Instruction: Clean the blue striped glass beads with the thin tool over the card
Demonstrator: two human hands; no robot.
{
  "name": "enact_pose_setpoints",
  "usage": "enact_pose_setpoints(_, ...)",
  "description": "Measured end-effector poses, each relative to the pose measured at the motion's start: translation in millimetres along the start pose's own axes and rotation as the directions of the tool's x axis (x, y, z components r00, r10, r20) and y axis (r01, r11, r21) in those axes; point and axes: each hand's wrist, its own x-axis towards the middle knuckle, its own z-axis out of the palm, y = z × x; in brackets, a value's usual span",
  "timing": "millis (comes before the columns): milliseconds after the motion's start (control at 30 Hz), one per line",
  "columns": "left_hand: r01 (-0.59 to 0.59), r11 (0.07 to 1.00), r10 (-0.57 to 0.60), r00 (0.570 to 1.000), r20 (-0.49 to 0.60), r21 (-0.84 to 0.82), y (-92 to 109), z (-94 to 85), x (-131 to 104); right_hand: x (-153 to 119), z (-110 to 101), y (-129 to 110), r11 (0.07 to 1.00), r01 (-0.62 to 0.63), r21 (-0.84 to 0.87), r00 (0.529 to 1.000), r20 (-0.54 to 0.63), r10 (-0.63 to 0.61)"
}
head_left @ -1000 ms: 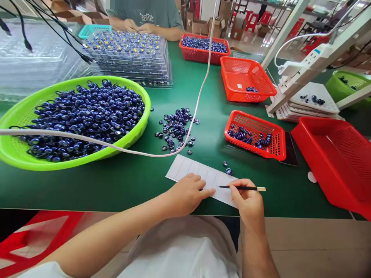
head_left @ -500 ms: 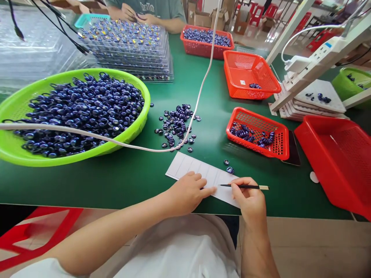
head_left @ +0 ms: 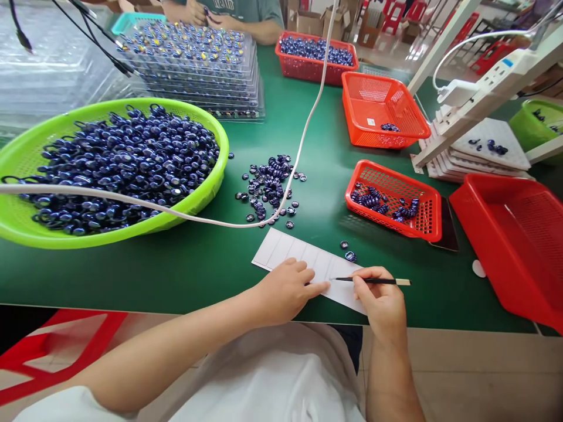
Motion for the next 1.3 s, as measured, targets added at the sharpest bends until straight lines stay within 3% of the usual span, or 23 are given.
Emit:
enact_pose_setpoints(567,0.001,1.0,-0.002,1.0,-0.02,-0.004,-1.0,4.2,-1.0,-0.6,0.1,-0.3,1.0,0.0,0.021,1.0,-0.008,0.0)
enact_pose_setpoints(700,0.001,1.0,-0.001,1.0,-0.022,0.001,-1.2,2.9,0.1,2.2,-2.3,9.5,0.998,0.035,0.056,0.997,-0.064,-0.031)
enact_pose_setpoints(867,0.003,1.0,-0.003,1.0,-0.026,-0.015,-0.1,2.3,-0.6,3.8,-6.4,16.6,0.965,0.061,0.255,0.991,-0.128,-0.029)
enact_pose_setpoints(1000,0.118,0.98,-0.129,0.99,-0.063,-0.158,4.7,-0.6,-0.1,-6.8,-6.0,7.0,0.95,0.131,0.285,0.971,-0.231,-0.064)
enact_pose_setpoints(1067,0.234,0.923,-0.266,0.961,-0.069,-0.305,6.4,-5.3,4.1,-12.9,-4.9,0.6,0.938,0.204,0.282,0.939,-0.328,-0.105)
enact_pose_setpoints(1167,0.381,0.761,-0.457,0.889,-0.018,-0.525,2.8,-15.2,16.9,-15.7,-0.7,-4.7,0.933,0.199,0.3,0.931,-0.355,-0.084)
enact_pose_setpoints(1300,0.383,0.478,-0.585,0.81,0.039,-0.79,-11.6,-21.1,37.8,-8.5,10.0,-0.8,0.9,0.233,0.368,0.918,-0.388,-0.079)
